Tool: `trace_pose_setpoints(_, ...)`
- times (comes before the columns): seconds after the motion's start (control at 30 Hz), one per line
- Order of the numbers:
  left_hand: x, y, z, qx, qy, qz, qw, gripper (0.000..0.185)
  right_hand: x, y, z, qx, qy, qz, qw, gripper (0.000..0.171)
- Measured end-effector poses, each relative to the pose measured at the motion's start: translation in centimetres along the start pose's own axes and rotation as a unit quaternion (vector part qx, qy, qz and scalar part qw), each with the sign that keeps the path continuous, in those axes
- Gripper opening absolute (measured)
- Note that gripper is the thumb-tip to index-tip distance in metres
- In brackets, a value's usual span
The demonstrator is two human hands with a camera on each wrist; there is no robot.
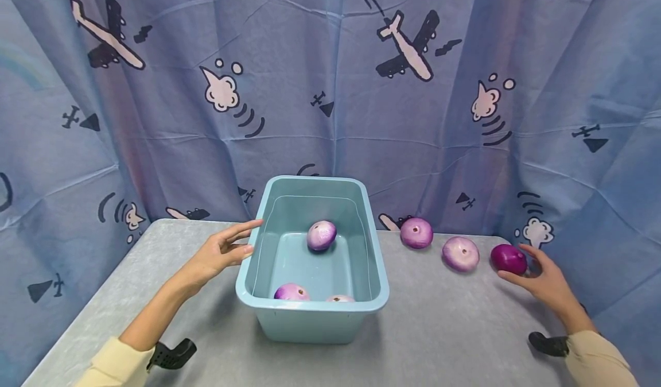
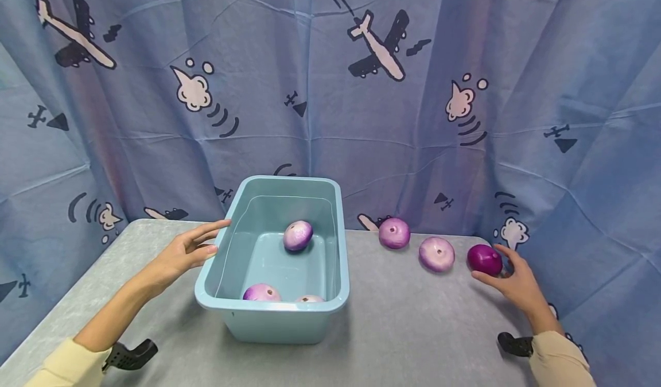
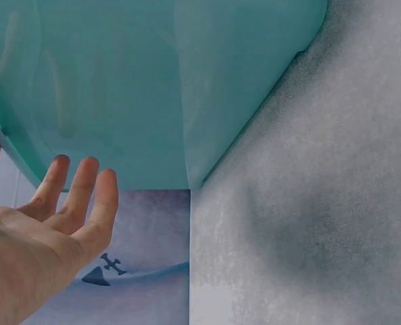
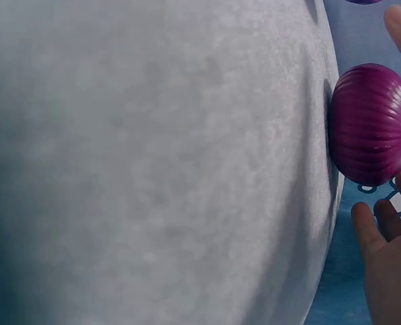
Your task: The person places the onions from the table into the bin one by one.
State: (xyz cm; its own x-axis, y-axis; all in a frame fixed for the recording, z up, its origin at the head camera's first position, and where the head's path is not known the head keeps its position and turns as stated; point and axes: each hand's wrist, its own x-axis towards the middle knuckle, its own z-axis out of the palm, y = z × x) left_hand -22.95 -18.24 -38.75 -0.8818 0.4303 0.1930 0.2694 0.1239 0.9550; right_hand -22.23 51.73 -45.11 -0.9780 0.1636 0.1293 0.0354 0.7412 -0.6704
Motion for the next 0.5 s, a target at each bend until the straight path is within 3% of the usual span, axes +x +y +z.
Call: trace_pose_setpoints(0.5, 0.0, 0.0, 0.0, 0.001, -0.001, -0.003, 1.0, 0.054, 1.7, 0.5, 0.0, -0.03, -0.041, -0.037, 0.998, 0.094)
